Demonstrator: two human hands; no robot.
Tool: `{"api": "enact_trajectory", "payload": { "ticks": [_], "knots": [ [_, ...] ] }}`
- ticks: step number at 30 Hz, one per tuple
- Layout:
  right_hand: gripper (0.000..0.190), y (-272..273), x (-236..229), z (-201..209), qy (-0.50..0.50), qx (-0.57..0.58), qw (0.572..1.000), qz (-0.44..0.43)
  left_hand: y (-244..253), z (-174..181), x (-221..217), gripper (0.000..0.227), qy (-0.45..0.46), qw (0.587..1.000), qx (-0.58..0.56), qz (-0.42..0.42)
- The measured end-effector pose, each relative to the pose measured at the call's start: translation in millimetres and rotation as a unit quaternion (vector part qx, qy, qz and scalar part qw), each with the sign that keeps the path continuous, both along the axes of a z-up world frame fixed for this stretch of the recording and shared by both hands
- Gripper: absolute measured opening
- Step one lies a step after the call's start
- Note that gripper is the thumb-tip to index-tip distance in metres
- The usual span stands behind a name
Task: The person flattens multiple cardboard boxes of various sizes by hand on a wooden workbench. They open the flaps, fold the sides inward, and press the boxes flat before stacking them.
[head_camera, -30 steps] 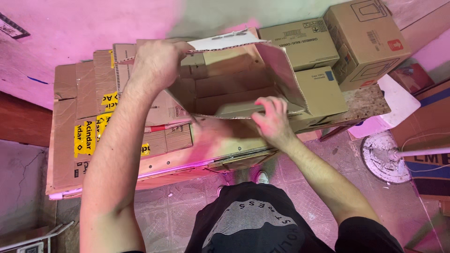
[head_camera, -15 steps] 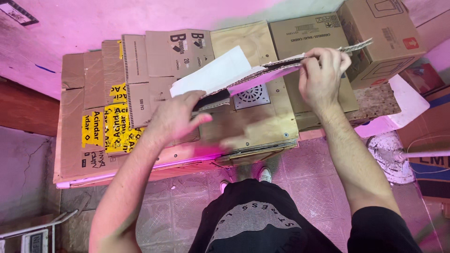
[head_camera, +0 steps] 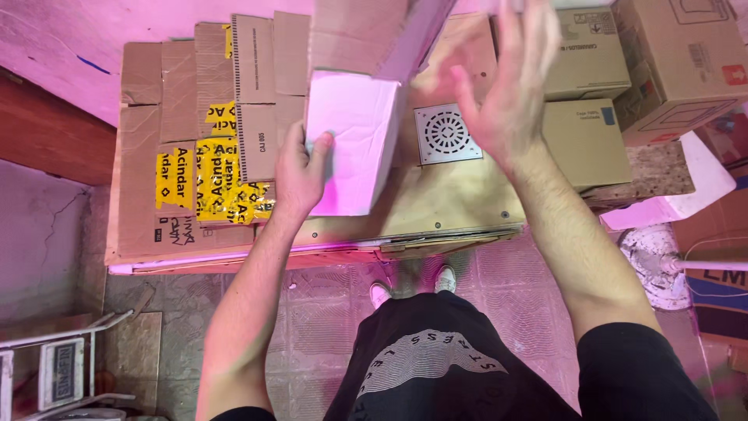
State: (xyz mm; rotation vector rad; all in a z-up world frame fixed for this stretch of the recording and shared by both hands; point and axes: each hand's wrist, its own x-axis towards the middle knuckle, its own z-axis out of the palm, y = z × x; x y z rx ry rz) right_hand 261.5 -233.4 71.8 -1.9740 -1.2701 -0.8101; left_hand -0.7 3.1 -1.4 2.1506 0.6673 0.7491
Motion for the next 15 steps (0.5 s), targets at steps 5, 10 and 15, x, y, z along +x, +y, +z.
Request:
{"api": "enact_trajectory", "payload": {
  "ticks": [5, 10, 15],
  "knots": [
    [0.067, 33.0, -36.5, -19.2, 0.024, -0.103, 0.993, 0.054, 12.5, -32.5, 2.9, 0.021, -0.093, 0.973, -0.210, 0.021],
    [0.062, 61.1, -57.8, -92.6, 0.132, -0.209, 0.966, 0.070, 27.2, -134.3, -0.9, 0.044, 0.053, 0.962, -0.260, 0.064],
    [0.088, 72.5, -85.0, -198.2, 0.195, -0.379, 0.900, 0.094, 48.6, -195.5, 5.3, 0.059, 0.154, 0.956, -0.233, 0.091]
  ]
}}
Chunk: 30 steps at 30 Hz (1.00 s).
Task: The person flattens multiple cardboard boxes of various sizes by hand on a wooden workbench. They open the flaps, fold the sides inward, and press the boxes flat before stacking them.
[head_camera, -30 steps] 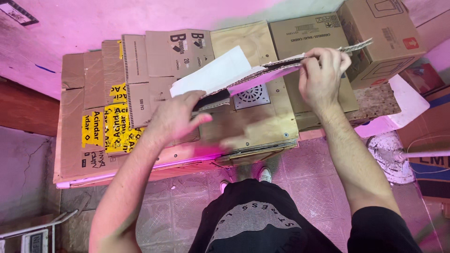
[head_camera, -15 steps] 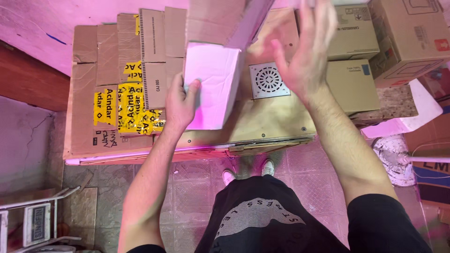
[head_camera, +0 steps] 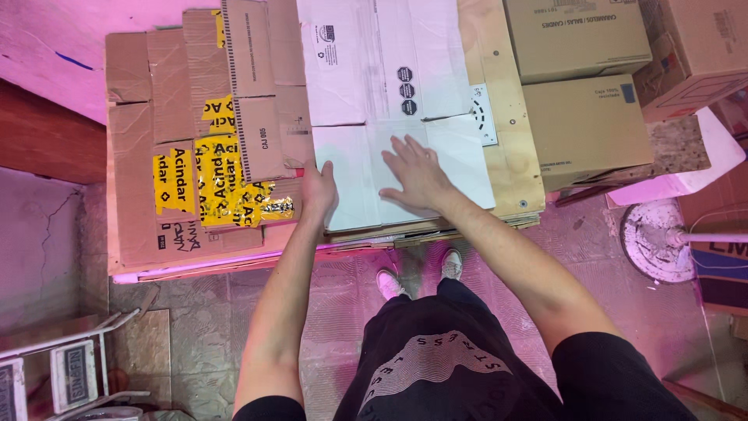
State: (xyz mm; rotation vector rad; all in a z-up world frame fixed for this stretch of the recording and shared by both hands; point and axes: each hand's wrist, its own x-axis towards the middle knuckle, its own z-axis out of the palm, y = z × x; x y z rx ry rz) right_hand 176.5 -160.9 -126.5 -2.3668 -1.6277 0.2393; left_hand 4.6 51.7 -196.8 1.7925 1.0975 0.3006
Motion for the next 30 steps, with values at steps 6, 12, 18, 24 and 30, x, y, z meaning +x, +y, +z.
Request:
{"api": "enact_trajectory", "payload": {
  "ticks": [6, 12, 18, 24, 30],
  "knots": [
    [0.103, -0.2, -11.1, -53.5, 0.021, -0.090, 0.996, 0.001, -13.3, 64.7, 8.3, 0.064, 0.209, 0.952, 0.217, -0.064],
    [0.097, 9.0, -4.5, -44.0, 0.032, -0.096, 0.995, -0.016, -23.2, 34.8, 29.3, 0.069, 0.239, 0.869, 0.346, -0.259],
    [0.076, 0.2, 15.9, -77.7, 0.093, -0.024, 0.995, -0.015, -46.4, -7.8, 58.5, 0.070, 0.240, 0.855, 0.389, -0.245],
    [0.049, -45.2, 44.3, -119.3, 0.114, 0.080, 0.990, -0.008, -56.1, -22.2, 77.0, 0.084, 0.243, 0.850, 0.420, -0.204],
    [0.036, -109.3, 110.4, -119.0, 0.071, 0.126, 0.989, -0.032, -75.2, 4.1, 119.3, 0.087, 0.316, 0.855, 0.370, -0.181]
  ]
}}
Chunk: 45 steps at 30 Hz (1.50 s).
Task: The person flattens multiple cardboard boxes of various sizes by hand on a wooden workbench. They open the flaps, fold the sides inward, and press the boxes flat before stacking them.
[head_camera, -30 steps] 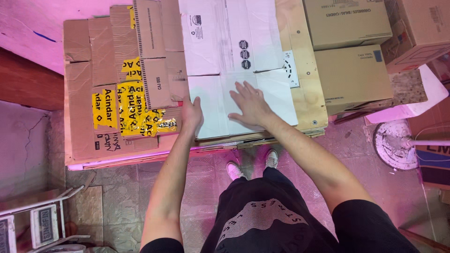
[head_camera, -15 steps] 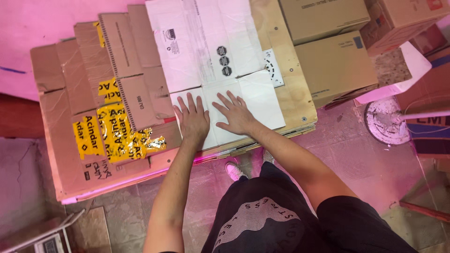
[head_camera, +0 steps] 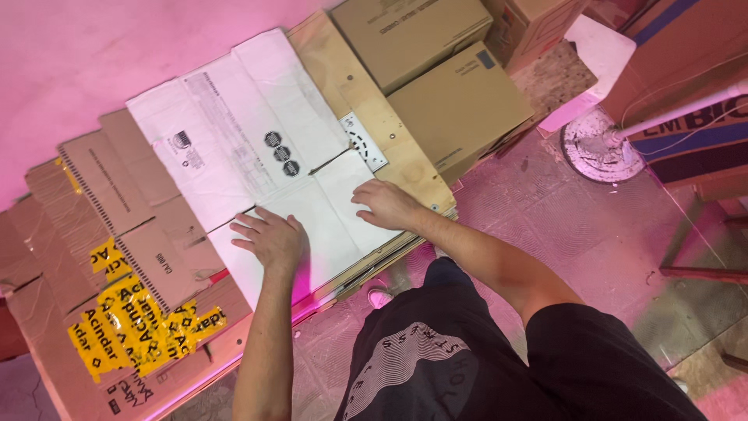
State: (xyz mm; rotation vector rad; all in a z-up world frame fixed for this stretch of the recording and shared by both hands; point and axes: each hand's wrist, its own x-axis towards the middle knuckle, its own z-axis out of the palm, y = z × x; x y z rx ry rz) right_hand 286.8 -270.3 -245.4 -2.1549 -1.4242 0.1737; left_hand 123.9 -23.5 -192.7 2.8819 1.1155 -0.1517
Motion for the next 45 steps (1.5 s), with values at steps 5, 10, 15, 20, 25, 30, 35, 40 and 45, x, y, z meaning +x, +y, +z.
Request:
{"api": "enact_trajectory", "payload": {
  "ticks": [5, 10, 15, 20, 25, 30, 35, 40, 45],
  "knots": [
    [0.038, -90.9, 97.5, 11.0, -0.031, 0.032, 0.995, -0.091, -44.3, -49.4, 72.0, 0.083, -0.112, 0.986, 0.025, -0.117],
    [0.045, -188.2, 191.2, 31.0, -0.047, -0.034, 0.959, -0.276, -173.3, -8.2, 154.2, 0.075, -0.216, 0.914, -0.249, -0.236],
    [0.063, -240.2, 273.8, -25.7, -0.060, -0.051, 0.931, -0.357, -246.1, 0.6, 219.2, 0.078, -0.134, 0.908, -0.361, -0.165],
    [0.081, -254.6, 304.4, -48.4, -0.011, -0.095, 0.918, -0.385, -284.3, -11.5, 255.5, 0.085, -0.125, 0.906, -0.387, -0.118],
    [0.083, -265.5, 302.5, -33.3, 0.095, -0.175, 0.896, -0.397, -296.3, -40.8, 263.2, 0.095, -0.172, 0.922, -0.344, -0.049],
    [0.088, -290.2, 332.1, -58.9, 0.150, -0.172, 0.885, -0.405, -304.4, -42.1, 275.8, 0.104, -0.160, 0.882, -0.441, 0.028],
    [0.087, -305.3, 329.0, -19.8, 0.199, -0.179, 0.884, -0.384, -295.6, -9.4, 274.8, 0.107, -0.157, 0.857, -0.486, 0.075],
    [0.079, -323.6, 335.4, 56.5, 0.283, -0.185, 0.893, -0.297, -297.3, 78.5, 259.8, 0.095, -0.146, 0.856, -0.494, 0.048],
    [0.088, -334.3, 332.5, 146.7, 0.340, -0.139, 0.895, -0.254, -286.1, 105.8, 239.0, 0.090, -0.204, 0.820, -0.533, 0.038]
  ]
}}
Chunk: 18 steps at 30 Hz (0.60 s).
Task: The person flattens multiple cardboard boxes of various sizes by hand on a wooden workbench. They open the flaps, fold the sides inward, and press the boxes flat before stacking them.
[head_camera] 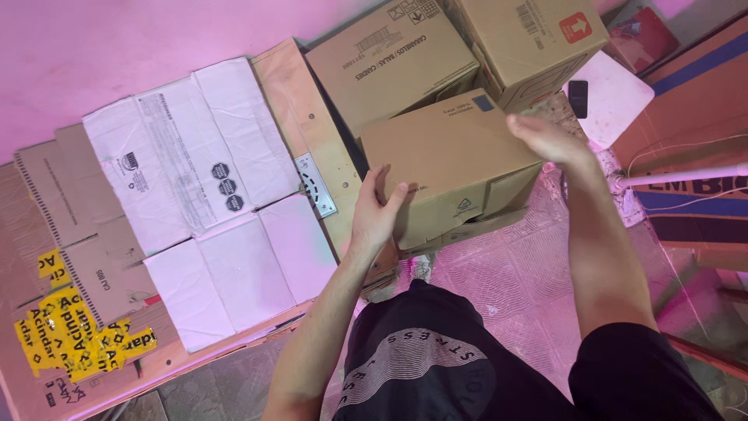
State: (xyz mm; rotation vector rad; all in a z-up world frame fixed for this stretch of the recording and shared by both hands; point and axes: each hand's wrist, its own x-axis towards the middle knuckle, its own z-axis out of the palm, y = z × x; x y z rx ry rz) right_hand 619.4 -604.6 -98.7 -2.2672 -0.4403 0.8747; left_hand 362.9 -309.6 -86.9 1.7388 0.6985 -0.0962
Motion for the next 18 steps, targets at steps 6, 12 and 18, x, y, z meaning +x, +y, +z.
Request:
{"api": "enact_trajectory", "payload": {
  "ticks": [6, 12, 18],
  "knots": [
    [0.112, 24.5, -41.9, 116.5, 0.009, 0.039, 0.997, -0.068, 34.8, 22.2, -35.4, 0.066, -0.121, 0.986, -0.070, 0.089],
    [0.134, 91.3, -138.4, 223.0, -0.139, 0.060, 0.982, -0.115, 88.6, 104.2, -93.4, 0.064, -0.223, 0.970, -0.036, 0.091],
    [0.121, 179.3, -179.0, 176.4, -0.132, 0.351, 0.924, -0.083, 153.9, 152.7, -160.6, 0.050, -0.326, 0.919, 0.186, 0.125]
  ]
}}
